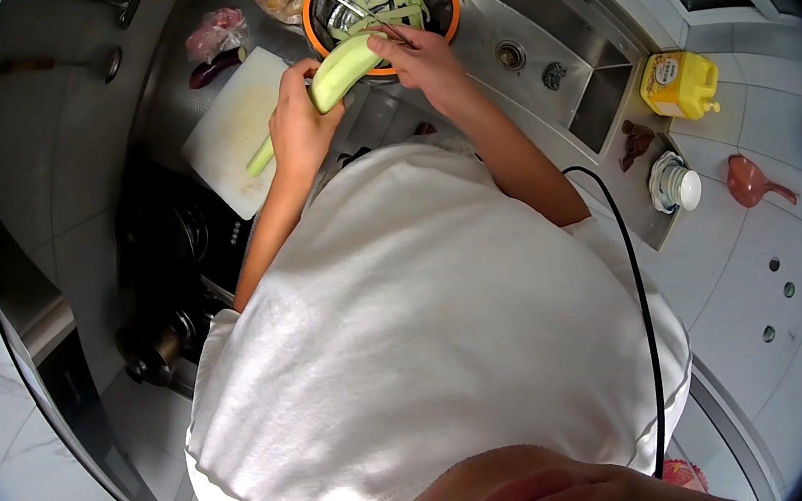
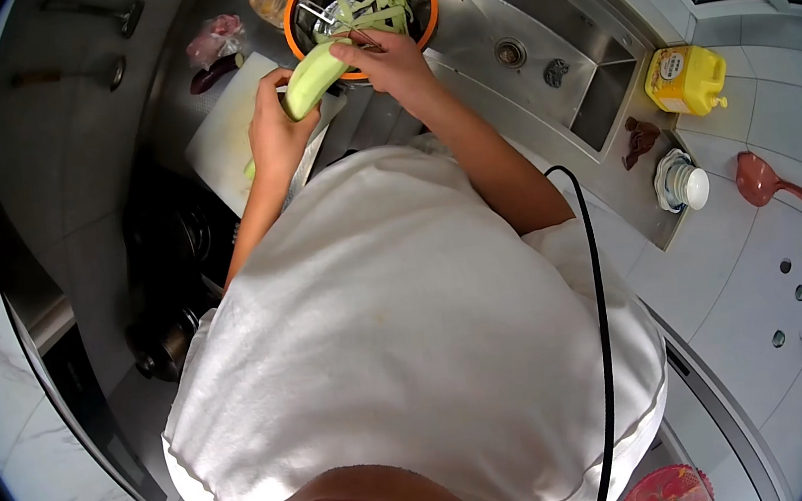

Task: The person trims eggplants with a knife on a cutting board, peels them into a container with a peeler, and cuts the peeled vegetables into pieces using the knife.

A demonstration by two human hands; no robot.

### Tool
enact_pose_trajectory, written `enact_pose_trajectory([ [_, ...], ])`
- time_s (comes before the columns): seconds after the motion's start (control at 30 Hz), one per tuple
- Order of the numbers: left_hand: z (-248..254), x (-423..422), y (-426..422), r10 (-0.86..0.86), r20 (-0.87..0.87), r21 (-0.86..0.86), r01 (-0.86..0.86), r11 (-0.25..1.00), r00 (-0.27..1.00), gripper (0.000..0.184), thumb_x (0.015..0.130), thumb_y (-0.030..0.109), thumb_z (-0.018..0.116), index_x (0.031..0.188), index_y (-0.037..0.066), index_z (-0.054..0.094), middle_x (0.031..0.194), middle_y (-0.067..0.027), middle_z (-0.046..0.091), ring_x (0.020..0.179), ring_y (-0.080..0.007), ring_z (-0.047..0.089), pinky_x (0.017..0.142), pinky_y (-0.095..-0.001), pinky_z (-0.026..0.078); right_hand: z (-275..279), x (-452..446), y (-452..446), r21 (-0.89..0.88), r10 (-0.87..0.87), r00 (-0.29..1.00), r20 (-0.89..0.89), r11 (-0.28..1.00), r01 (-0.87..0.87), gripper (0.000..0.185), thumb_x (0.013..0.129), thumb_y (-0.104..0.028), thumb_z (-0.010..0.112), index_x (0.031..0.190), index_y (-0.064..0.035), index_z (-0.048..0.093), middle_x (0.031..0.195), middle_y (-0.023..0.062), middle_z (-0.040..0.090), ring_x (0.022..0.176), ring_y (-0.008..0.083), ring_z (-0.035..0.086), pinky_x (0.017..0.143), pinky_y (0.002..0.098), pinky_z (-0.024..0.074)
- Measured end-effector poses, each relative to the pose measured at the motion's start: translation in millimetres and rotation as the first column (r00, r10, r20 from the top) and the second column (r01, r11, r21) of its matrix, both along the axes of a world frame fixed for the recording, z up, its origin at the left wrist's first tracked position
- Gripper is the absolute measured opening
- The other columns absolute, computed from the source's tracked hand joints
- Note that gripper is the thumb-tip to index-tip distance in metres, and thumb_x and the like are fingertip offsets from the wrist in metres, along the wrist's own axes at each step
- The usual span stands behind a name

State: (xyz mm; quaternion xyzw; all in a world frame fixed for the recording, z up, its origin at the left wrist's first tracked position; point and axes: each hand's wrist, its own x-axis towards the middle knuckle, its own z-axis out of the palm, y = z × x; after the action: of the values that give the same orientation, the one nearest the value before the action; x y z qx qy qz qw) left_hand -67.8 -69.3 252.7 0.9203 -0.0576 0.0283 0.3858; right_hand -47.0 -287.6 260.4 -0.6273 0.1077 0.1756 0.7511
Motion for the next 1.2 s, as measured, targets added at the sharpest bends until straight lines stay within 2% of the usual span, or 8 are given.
enact_pose_trajectory([
  [0.27,-9.6,18.4,-6.1,-0.207,-0.179,-0.301,0.147,0.942,0.962,0.043,0.079,0.018,0.082,0.118,0.008,0.066,0.107,-0.0168,0.074,0.102,-0.041,0.07,0.086,-0.0465,0.056,-29.5,-4.6,6.7,-0.144,-0.048,0.947,0.318,0.985,0.099,0.03,0.1,-0.028,0.074,0.122,-0.0084,0.076,0.087,-0.0039,0.074,0.073,0.0031,0.062,0.065,0.0226,0.0495],
  [0.43,1.2,25.0,-5.0,0.027,0.011,0.066,-0.027,0.997,1.0,0.04,0.08,0.025,0.08,0.114,0.01,0.065,0.104,-0.017,0.074,0.097,-0.0408,0.071,0.081,-0.0487,0.056,-17.2,-18.9,1.5,-0.439,-0.05,0.79,0.611,0.809,0.391,0.025,0.1,-0.031,0.072,0.118,-0.0154,0.078,0.078,0.0072,0.075,0.064,0.0186,0.072,0.057,0.0331,0.0526],
  [0.53,3.3,26.7,-6.4,0.047,-0.106,0.11,-0.036,0.993,0.993,0.04,0.079,0.025,0.08,0.112,0.01,0.064,0.105,-0.0173,0.075,0.099,-0.0406,0.071,0.081,-0.049,0.056,-5.8,-29.5,9.7,-0.714,0.289,0.708,0.644,0.558,0.423,0.028,0.102,-0.031,0.069,0.124,-0.0159,0.077,0.076,0.0105,0.074,0.058,0.0208,0.067,0.054,0.0316,0.0512],
  [0.63,-2.8,24.5,-5.2,0.063,-0.166,0.036,-0.058,0.998,0.984,0.043,0.078,0.024,0.08,0.115,0.009,0.064,0.107,-0.0181,0.075,0.101,-0.0405,0.071,0.083,-0.0474,0.057,-41.9,-13.7,-4.6,-0.785,0.175,0.815,0.552,0.439,0.438,0.029,0.1,-0.037,0.071,0.123,-0.0191,0.078,0.076,0.0125,0.073,0.059,0.0297,0.066,0.054,0.0357,0.0519],
  [0.9,-33.6,32.6,1.3,-0.054,-0.063,-0.275,0.034,0.961,0.997,0.041,0.082,0.008,0.076,0.121,0.004,0.066,0.099,-0.0109,0.075,0.084,-0.0216,0.073,0.078,-0.0354,0.058,-7.8,-26.3,-1.7,-0.628,0.008,0.852,0.523,0.68,0.379,0.026,0.099,-0.036,0.072,0.114,-0.0161,0.08,0.073,0.0119,0.071,0.059,0.0265,0.068,0.053,0.0364,0.0498],
  [0.97,-39.2,36.8,1.3,-0.145,-0.331,-0.59,-0.084,0.803,0.932,0.041,0.08,0.001,0.075,0.121,0.003,0.066,0.092,-0.0055,0.072,0.072,-0.0171,0.068,0.066,-0.0305,0.054,-8.4,-25.7,2.7,-0.562,0.018,0.846,0.532,0.755,0.338,0.026,0.098,-0.039,0.072,0.11,-0.0174,0.08,0.071,0.0122,0.071,0.061,0.0319,0.07,0.053,0.0396,0.052],
  [1.07,-36.1,33.7,0.8,-0.224,-0.491,-0.661,-0.192,0.725,0.842,0.04,0.081,-0.001,0.072,0.12,-0.001,0.065,0.086,-0.0038,0.066,0.063,-0.0135,0.06,0.057,-0.0285,0.05,-43.0,-11.6,-5.3,-0.671,0.057,0.805,0.59,0.59,0.449,0.024,0.098,-0.036,0.073,0.108,-0.0156,0.081,0.073,0.012,0.072,0.06,0.0309,0.069,0.053,0.0379,0.0518],
  [1.2,-33.9,36.4,2.5,-0.256,-0.566,-0.669,-0.254,0.699,0.784,0.042,0.08,-0.003,0.069,0.122,-0.001,0.064,0.085,-0.0064,0.066,0.06,-0.0148,0.06,0.056,-0.0297,0.05,-50.3,-8.1,-29.2,-0.634,0.0,0.825,0.565,0.64,0.434,0.023,0.1,-0.034,0.07,0.109,-0.0157,0.081,0.075,0.0128,0.072,0.06,0.0313,0.069,0.053,0.0373,0.0513],
])
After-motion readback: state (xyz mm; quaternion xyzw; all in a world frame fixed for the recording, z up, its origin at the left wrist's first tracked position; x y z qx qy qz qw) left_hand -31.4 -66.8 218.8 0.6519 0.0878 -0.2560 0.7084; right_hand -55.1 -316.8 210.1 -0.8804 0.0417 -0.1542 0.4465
